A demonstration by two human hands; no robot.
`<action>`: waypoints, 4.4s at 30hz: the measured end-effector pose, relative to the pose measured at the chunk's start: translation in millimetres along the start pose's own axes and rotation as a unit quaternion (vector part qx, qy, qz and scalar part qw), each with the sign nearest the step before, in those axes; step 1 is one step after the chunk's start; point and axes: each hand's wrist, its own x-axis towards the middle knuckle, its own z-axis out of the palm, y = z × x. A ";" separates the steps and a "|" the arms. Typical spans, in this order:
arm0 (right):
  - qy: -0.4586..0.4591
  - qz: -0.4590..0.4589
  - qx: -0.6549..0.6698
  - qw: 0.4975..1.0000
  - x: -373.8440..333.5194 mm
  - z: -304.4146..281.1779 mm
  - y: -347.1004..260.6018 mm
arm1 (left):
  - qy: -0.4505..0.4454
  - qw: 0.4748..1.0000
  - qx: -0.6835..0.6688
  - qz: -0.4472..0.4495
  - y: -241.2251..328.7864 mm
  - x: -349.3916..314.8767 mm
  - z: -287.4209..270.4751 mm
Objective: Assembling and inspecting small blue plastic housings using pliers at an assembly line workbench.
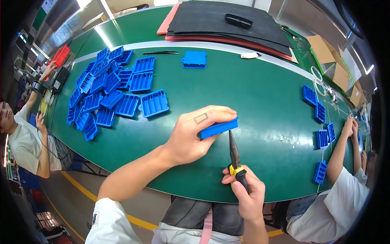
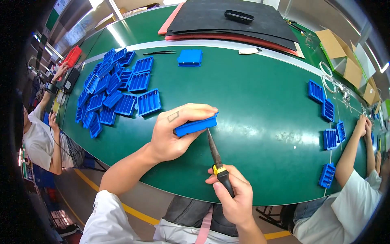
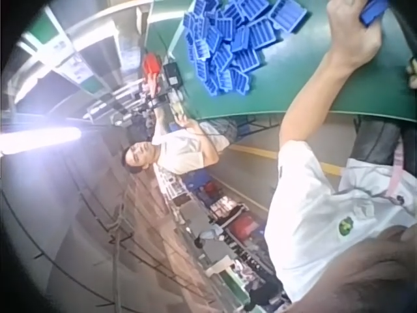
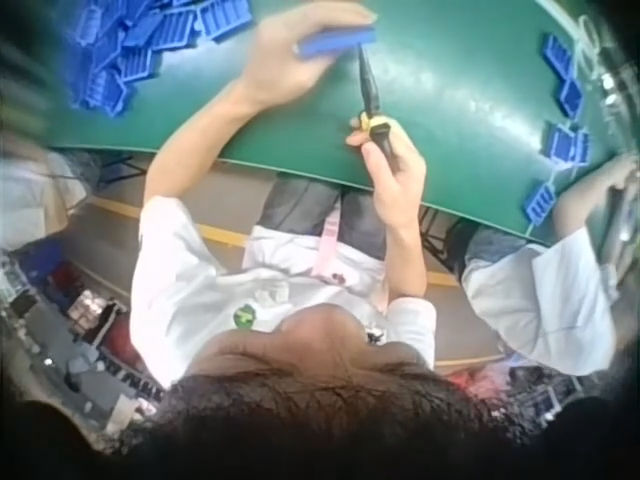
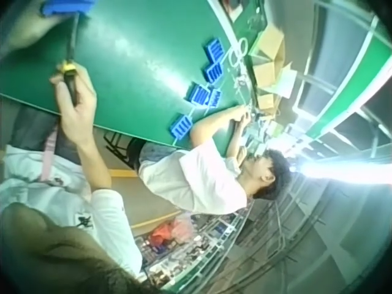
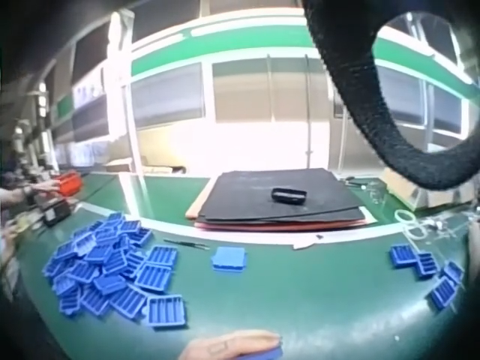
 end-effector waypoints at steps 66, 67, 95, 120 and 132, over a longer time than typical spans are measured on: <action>-0.056 0.302 0.315 0.898 -22.0 -7.0 -58.0 | -0.013 0.965 0.175 0.193 -17.4 -5.2 5.2; -0.049 0.307 0.316 0.896 -27.6 -9.9 -55.8 | -0.018 0.968 0.163 0.187 -18.0 -8.1 8.4; -0.196 0.148 0.281 0.928 -109.4 -8.0 59.5 | -0.104 0.990 -0.078 0.051 150.8 -135.3 68.5; 0.219 0.107 -0.002 0.970 -115.3 15.5 78.7 | 0.147 0.829 -0.187 -0.506 104.5 -195.0 120.1; 0.165 0.285 0.053 0.943 -120.6 14.3 91.5 | 0.145 0.788 -0.273 -0.533 110.1 -178.9 115.9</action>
